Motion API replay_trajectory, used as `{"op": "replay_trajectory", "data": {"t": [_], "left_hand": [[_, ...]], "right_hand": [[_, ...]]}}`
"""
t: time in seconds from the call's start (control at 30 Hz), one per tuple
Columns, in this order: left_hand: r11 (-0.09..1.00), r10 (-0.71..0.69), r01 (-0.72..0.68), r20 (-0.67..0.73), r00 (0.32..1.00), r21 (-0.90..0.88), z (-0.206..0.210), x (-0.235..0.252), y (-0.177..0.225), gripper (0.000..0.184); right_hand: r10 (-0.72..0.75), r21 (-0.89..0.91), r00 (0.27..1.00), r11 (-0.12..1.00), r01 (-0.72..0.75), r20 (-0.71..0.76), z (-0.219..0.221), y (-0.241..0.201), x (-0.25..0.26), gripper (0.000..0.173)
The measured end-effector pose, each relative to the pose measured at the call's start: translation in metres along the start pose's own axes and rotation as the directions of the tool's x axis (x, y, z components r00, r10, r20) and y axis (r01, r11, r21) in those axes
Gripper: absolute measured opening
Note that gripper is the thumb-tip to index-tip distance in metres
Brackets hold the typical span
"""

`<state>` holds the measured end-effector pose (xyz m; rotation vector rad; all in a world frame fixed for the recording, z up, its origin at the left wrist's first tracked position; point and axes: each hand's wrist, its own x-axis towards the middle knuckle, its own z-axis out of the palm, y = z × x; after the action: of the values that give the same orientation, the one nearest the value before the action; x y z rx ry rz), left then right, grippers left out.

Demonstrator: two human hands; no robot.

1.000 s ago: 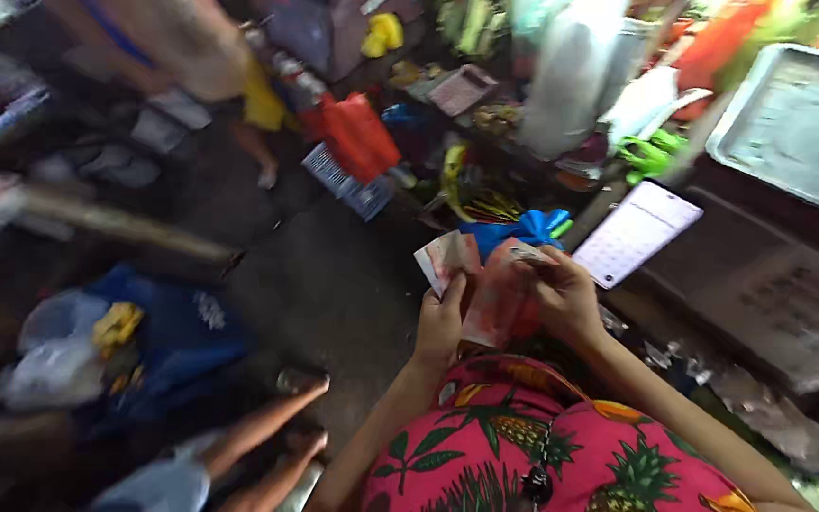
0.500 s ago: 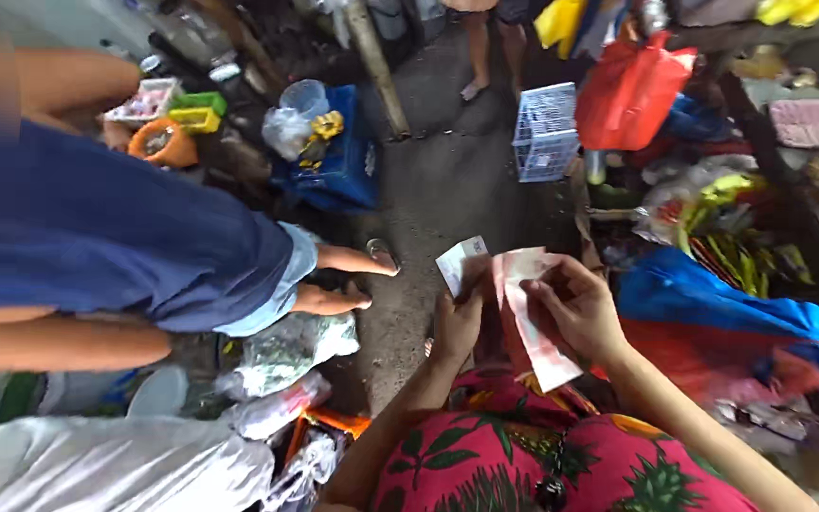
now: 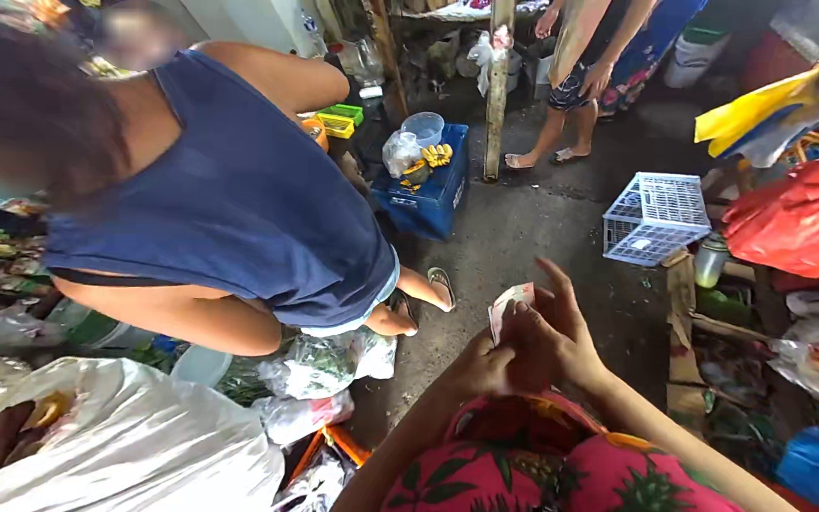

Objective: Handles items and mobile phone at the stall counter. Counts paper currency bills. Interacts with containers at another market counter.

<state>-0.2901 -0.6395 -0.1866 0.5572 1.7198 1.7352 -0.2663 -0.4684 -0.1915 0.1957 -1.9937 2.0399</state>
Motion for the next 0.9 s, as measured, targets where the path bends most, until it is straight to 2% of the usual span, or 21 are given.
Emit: {"op": "replay_trajectory", "data": {"t": [0.03, 0.1, 0.17, 0.23, 0.37, 0.53, 0.57, 0.63, 0.67, 0.73, 0.77, 0.8, 0.83, 0.9], "left_hand": [[0.999, -0.023, 0.024, 0.02, 1.0, -0.025, -0.006, 0.007, 0.001, 0.025], [0.999, -0.031, 0.034, 0.07, 0.997, -0.036, -0.018, 0.028, 0.002, 0.024], [0.996, -0.05, 0.058, 0.106, 0.993, -0.074, -0.027, 0.055, 0.003, 0.025], [0.98, -0.088, 0.106, 0.11, 0.99, -0.166, -0.034, 0.089, 0.006, 0.026], [0.949, -0.079, 0.104, 0.097, 0.992, -0.296, -0.045, 0.176, 0.005, 0.022], [0.988, 0.097, -0.094, 0.012, 0.995, -0.125, -0.062, 0.276, 0.036, 0.028], [0.991, 0.112, -0.112, -0.008, 0.994, -0.067, -0.069, 0.293, 0.043, 0.028], [0.998, 0.034, -0.031, -0.042, 0.999, 0.049, -0.083, 0.319, 0.055, 0.026], [0.996, -0.02, 0.024, -0.043, 0.999, 0.089, -0.09, 0.33, 0.061, 0.026], [0.988, -0.089, 0.091, -0.021, 0.996, 0.124, -0.104, 0.348, 0.065, 0.026], [0.988, -0.102, 0.102, -0.006, 0.995, 0.117, -0.112, 0.357, 0.063, 0.027], [0.989, -0.1, 0.1, -0.005, 0.995, 0.105, -0.123, 0.366, 0.058, 0.028], [0.991, -0.086, 0.09, -0.044, 0.995, 0.101, -0.136, 0.376, 0.053, 0.028], [0.996, -0.033, 0.052, -0.234, 0.972, 0.075, -0.164, 0.395, 0.039, 0.027]], "right_hand": [[-0.056, -0.111, 0.997, 0.992, 0.062, 0.054, -0.006, 0.002, 0.014, 0.071], [-0.141, -0.332, 0.973, 0.923, 0.197, 0.185, -0.021, 0.007, 0.043, 0.055], [-0.095, -0.493, 0.95, 0.836, 0.238, 0.297, -0.034, 0.008, 0.073, 0.035], [-0.067, -0.562, 0.925, 0.777, 0.284, 0.374, -0.048, 0.013, 0.107, 0.032], [-0.128, -0.545, 0.9, 0.756, 0.361, 0.418, -0.09, 0.033, 0.185, 0.022], [-0.186, -0.528, 0.923, 0.774, 0.349, 0.337, -0.16, 0.032, 0.303, 0.018], [-0.168, -0.509, 0.918, 0.789, 0.344, 0.359, -0.173, 0.032, 0.325, 0.017], [-0.052, -0.486, 0.885, 0.82, 0.302, 0.462, -0.193, 0.039, 0.364, 0.016], [0.036, -0.49, 0.848, 0.829, 0.27, 0.528, -0.199, 0.042, 0.38, 0.017], [0.217, -0.482, 0.73, 0.859, 0.173, 0.648, -0.201, 0.052, 0.409, 0.018], [0.256, -0.459, 0.682, 0.879, 0.131, 0.685, -0.199, 0.062, 0.421, 0.02], [0.268, -0.435, 0.67, 0.896, 0.092, 0.692, -0.195, 0.074, 0.432, 0.021], [0.259, -0.42, 0.691, 0.905, 0.071, 0.675, -0.192, 0.086, 0.445, 0.022], [0.247, -0.409, 0.763, 0.912, 0.025, 0.597, -0.186, 0.107, 0.473, 0.023]]}}
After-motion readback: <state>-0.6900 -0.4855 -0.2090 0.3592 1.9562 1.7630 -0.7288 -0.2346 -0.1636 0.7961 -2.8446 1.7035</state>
